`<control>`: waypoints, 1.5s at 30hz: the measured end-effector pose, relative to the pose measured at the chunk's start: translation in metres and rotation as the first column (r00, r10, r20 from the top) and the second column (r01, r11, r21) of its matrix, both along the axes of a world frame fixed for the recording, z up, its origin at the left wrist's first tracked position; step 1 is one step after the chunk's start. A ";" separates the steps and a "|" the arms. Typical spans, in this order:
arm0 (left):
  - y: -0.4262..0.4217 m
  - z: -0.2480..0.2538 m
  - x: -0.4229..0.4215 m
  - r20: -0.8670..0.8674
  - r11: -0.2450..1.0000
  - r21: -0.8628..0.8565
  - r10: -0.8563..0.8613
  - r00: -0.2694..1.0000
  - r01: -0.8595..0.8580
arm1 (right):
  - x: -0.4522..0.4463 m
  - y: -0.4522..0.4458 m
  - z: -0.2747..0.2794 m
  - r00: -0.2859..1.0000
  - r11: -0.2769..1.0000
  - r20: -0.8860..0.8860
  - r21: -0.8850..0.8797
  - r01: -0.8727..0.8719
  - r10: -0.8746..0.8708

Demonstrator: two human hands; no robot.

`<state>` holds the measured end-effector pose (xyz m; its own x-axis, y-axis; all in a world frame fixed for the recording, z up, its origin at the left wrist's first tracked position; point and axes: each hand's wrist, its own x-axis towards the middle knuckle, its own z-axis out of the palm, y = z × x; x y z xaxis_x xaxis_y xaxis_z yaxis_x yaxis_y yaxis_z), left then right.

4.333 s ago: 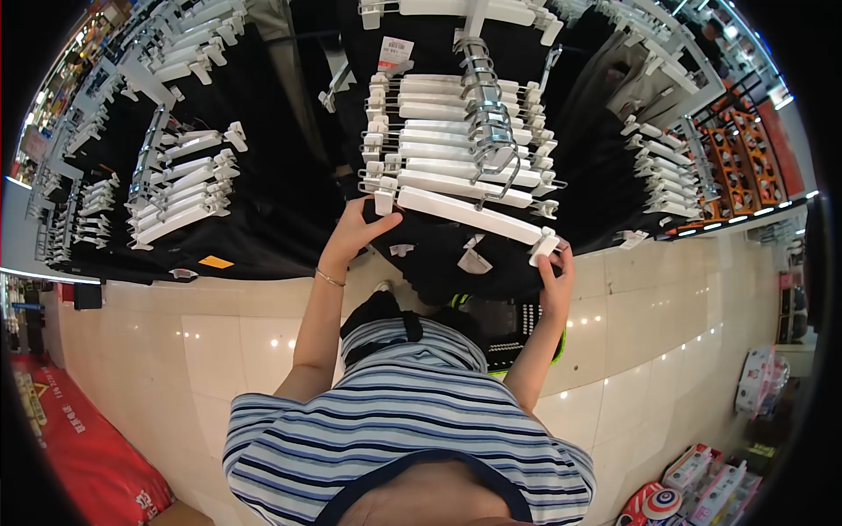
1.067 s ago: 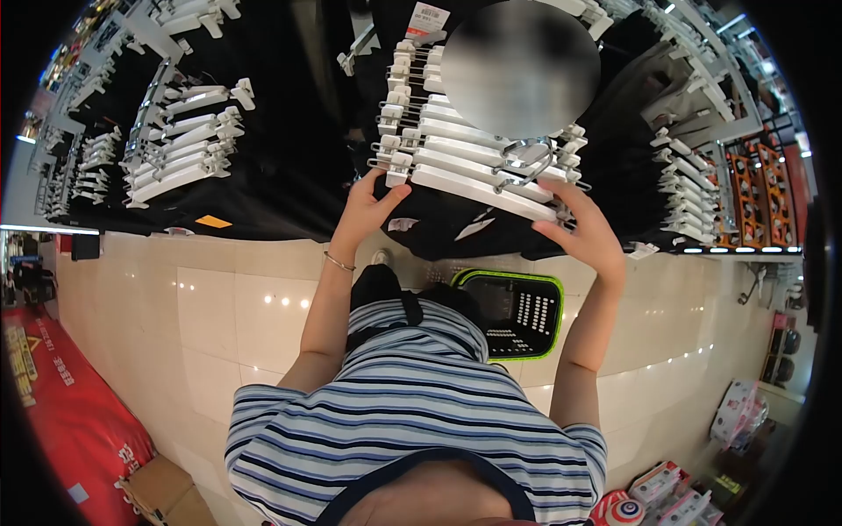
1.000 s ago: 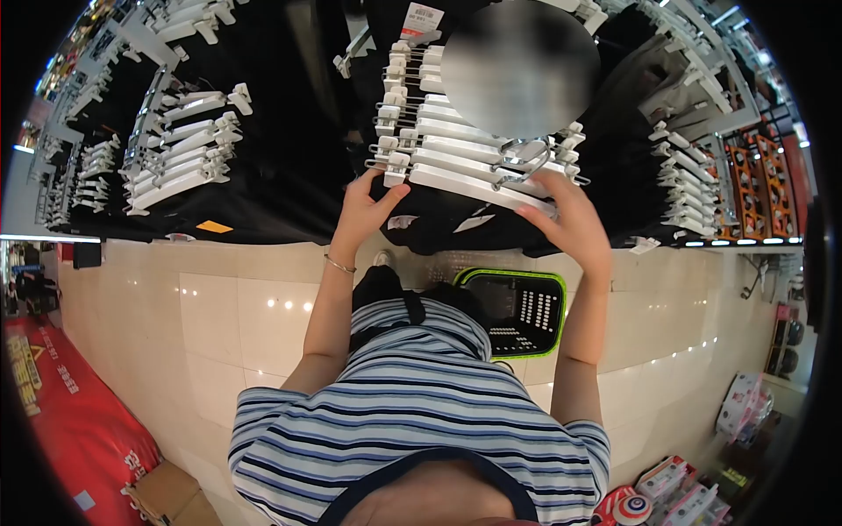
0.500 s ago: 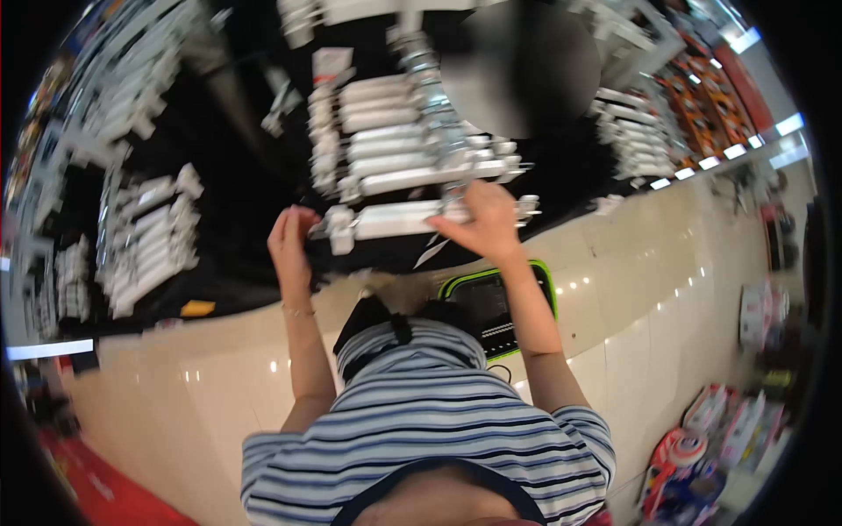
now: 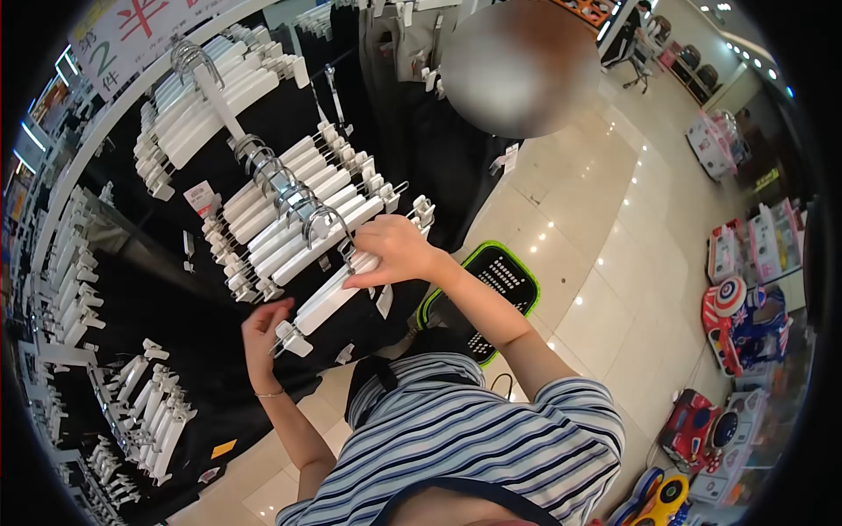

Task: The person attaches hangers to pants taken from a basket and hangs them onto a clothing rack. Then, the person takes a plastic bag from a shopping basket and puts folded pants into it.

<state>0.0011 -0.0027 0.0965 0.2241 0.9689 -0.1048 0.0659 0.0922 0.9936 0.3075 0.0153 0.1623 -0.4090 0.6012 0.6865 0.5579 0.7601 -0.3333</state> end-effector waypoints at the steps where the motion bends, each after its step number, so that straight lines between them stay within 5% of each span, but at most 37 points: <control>1: 0.001 -0.002 0.002 -0.131 0.984 -0.126 -0.139 0.981 0.123 | 0.000 0.001 -0.001 0.999 1.000 -0.030 0.008 -0.023 0.024; 3: 0.016 -0.029 0.013 0.160 0.971 -0.013 -0.235 0.959 0.240 | 0.001 0.001 0.001 0.999 1.000 -0.021 0.012 -0.028 0.029; 6: -0.003 -0.003 0.050 0.302 0.999 0.031 0.012 0.953 -0.022 | -0.004 -0.005 -0.001 0.999 0.999 0.032 -0.042 -0.031 0.032; 7: 0.000 -0.017 0.051 0.129 0.990 0.136 0.022 0.991 -0.040 | -0.005 -0.005 -0.002 0.998 0.998 0.059 -0.066 -0.024 0.028; 13: 0.008 -0.043 0.058 0.163 0.942 0.249 0.187 0.969 -0.224 | -0.014 -0.009 0.000 0.994 0.990 0.035 -0.098 -0.101 0.105; 17: -0.001 -0.030 0.083 0.018 0.902 0.339 0.278 0.960 -0.268 | -0.003 -0.017 0.007 0.994 0.993 0.040 -0.064 -0.096 0.098; 23: 0.011 -0.061 0.109 0.049 0.891 0.317 0.326 0.944 -0.324 | 0.007 -0.021 0.011 0.995 0.995 0.072 -0.078 -0.070 0.075; 33: 0.009 -0.061 0.112 0.188 0.984 0.140 0.084 0.979 -0.111 | 0.010 -0.022 0.015 0.995 0.994 0.070 -0.092 -0.061 0.067; 36: 0.000 -0.042 0.098 0.112 0.996 0.088 -0.036 0.993 0.026 | 0.010 -0.022 0.016 0.992 0.991 0.092 -0.117 -0.071 0.082; 39: -0.029 0.003 0.077 0.529 0.989 -0.100 -0.042 0.848 0.112 | 0.019 -0.019 0.010 0.989 0.979 0.114 -0.189 -0.075 0.097; 40: -0.027 0.029 0.061 0.230 0.969 0.056 -0.247 0.941 0.241 | 0.020 -0.015 0.007 0.990 0.969 0.085 -0.230 -0.089 0.111; 44: -0.028 0.045 0.022 0.283 0.942 -0.074 -0.295 0.913 0.328 | 0.015 -0.011 0.021 0.981 0.836 0.078 -0.537 -0.111 0.180; 45: -0.032 0.049 0.018 0.237 0.950 0.027 -0.308 0.922 0.310 | 0.016 -0.008 0.023 0.976 0.773 0.079 -0.625 -0.108 0.201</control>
